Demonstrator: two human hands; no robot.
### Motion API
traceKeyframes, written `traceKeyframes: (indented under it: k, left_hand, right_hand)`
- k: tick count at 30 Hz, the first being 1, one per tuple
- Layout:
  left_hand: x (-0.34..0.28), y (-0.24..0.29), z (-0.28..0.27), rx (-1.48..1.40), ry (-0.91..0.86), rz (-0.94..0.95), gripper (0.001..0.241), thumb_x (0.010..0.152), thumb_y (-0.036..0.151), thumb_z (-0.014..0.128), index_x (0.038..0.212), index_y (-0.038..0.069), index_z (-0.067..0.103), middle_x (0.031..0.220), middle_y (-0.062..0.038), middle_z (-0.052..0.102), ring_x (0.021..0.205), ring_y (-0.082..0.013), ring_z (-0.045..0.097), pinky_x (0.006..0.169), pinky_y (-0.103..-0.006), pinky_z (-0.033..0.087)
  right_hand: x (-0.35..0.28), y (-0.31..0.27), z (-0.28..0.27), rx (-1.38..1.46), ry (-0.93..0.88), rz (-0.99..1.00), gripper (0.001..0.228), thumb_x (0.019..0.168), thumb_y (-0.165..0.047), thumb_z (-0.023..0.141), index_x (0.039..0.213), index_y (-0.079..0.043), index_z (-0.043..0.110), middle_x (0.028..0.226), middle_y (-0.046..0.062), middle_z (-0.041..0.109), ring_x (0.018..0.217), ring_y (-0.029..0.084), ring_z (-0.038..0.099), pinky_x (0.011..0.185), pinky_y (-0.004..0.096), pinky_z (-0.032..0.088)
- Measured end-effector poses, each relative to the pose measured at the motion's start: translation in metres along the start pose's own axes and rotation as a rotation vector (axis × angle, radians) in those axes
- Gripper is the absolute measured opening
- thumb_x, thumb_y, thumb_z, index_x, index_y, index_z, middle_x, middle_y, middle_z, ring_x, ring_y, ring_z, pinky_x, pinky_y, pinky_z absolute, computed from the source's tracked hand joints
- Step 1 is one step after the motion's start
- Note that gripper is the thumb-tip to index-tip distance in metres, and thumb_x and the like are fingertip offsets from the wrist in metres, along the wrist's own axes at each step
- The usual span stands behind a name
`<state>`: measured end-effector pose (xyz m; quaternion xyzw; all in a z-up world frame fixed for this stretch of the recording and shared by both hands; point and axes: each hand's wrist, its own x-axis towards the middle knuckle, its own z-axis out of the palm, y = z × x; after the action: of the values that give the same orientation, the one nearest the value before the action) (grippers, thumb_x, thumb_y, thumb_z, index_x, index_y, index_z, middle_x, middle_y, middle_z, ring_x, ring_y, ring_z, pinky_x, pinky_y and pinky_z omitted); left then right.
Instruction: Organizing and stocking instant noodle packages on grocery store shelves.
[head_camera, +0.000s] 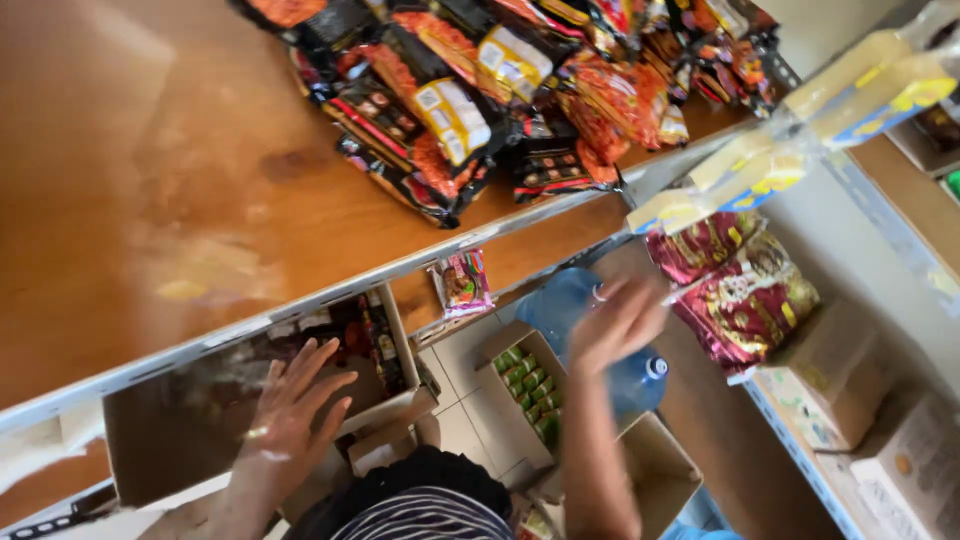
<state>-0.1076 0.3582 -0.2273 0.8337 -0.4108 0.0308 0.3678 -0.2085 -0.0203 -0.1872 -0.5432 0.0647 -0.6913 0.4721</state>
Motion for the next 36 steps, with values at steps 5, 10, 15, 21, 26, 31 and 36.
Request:
traceKeyframes:
  k: [5,10,15,21,26,31,36]
  left_hand:
    - [-0.052,-0.133,0.102,0.046,-0.032,-0.158,0.031,0.088,0.020,0.067,0.119,0.019,0.070,0.149,-0.010,0.054,0.143,-0.0349,0.043,0.116,-0.0578,0.032]
    - [-0.099,-0.205,0.159,-0.047,-0.272,-0.521,0.047,0.091,0.026,0.067,0.135,0.012,0.060,0.124,-0.023,0.068,0.113,-0.0445,0.065,0.098,-0.0514,0.053]
    - [-0.099,-0.272,0.206,0.152,-0.558,-0.446,0.041,0.092,0.039,0.066,0.116,0.007,0.072,0.117,-0.022,0.073,0.112,-0.0404,0.069,0.099,-0.0487,0.056]
    - [-0.016,-0.242,0.144,0.136,-0.444,-1.085,0.057,0.091,0.056,0.065,0.126,0.011,0.072,0.136,-0.021,0.065,0.126,-0.0400,0.063,0.103,-0.0536,0.052]
    - [-0.018,-0.280,0.170,0.133,-0.485,-1.055,0.061,0.091,0.059,0.064,0.128,0.011,0.071,0.139,-0.020,0.064,0.127,-0.0407,0.062,0.105,-0.0530,0.050]
    - [-0.011,-0.288,0.177,0.143,-0.550,-0.993,0.061,0.088,0.056,0.065,0.130,0.013,0.070,0.142,-0.020,0.062,0.129,-0.0403,0.061,0.107,-0.0522,0.049]
    - [-0.001,-0.235,0.115,0.143,-0.525,-0.970,0.050,0.093,0.045,0.055,0.128,0.014,0.073,0.139,-0.018,0.065,0.127,-0.0414,0.063,0.103,-0.0537,0.053]
  right_hand:
    - [-0.224,0.023,0.010,-0.106,-0.875,0.428,0.022,0.090,-0.023,0.071,0.107,-0.009,0.073,0.099,0.009,0.074,0.089,0.025,0.070,0.079,0.038,0.059]
    - [-0.267,0.024,0.049,-0.468,-1.292,0.057,0.025,0.095,-0.022,0.068,0.118,-0.012,0.071,0.111,0.011,0.074,0.101,0.033,0.070,0.089,0.043,0.058]
    - [-0.272,0.009,0.045,-0.748,-1.362,0.207,0.022,0.089,-0.023,0.067,0.109,-0.016,0.074,0.108,0.010,0.074,0.100,0.032,0.070,0.081,0.045,0.058]
    - [-0.288,0.028,0.030,-0.708,-1.272,0.143,0.016,0.093,-0.025,0.067,0.105,-0.018,0.073,0.105,0.006,0.077,0.094,0.028,0.073,0.080,0.042,0.060]
    - [-0.261,0.013,0.067,-0.746,-1.357,0.291,0.022,0.091,-0.030,0.068,0.108,-0.018,0.074,0.105,0.010,0.076,0.096,0.032,0.072,0.082,0.045,0.059]
    - [-0.288,0.077,0.058,-0.881,-1.730,0.523,0.034,0.086,-0.038,0.069,0.116,-0.021,0.075,0.108,0.016,0.073,0.100,0.039,0.069,0.089,0.051,0.055]
    - [-0.318,0.119,0.111,-1.031,-1.883,0.496,0.033,0.087,-0.032,0.064,0.115,-0.020,0.079,0.117,0.015,0.074,0.109,0.038,0.071,0.093,0.055,0.056]
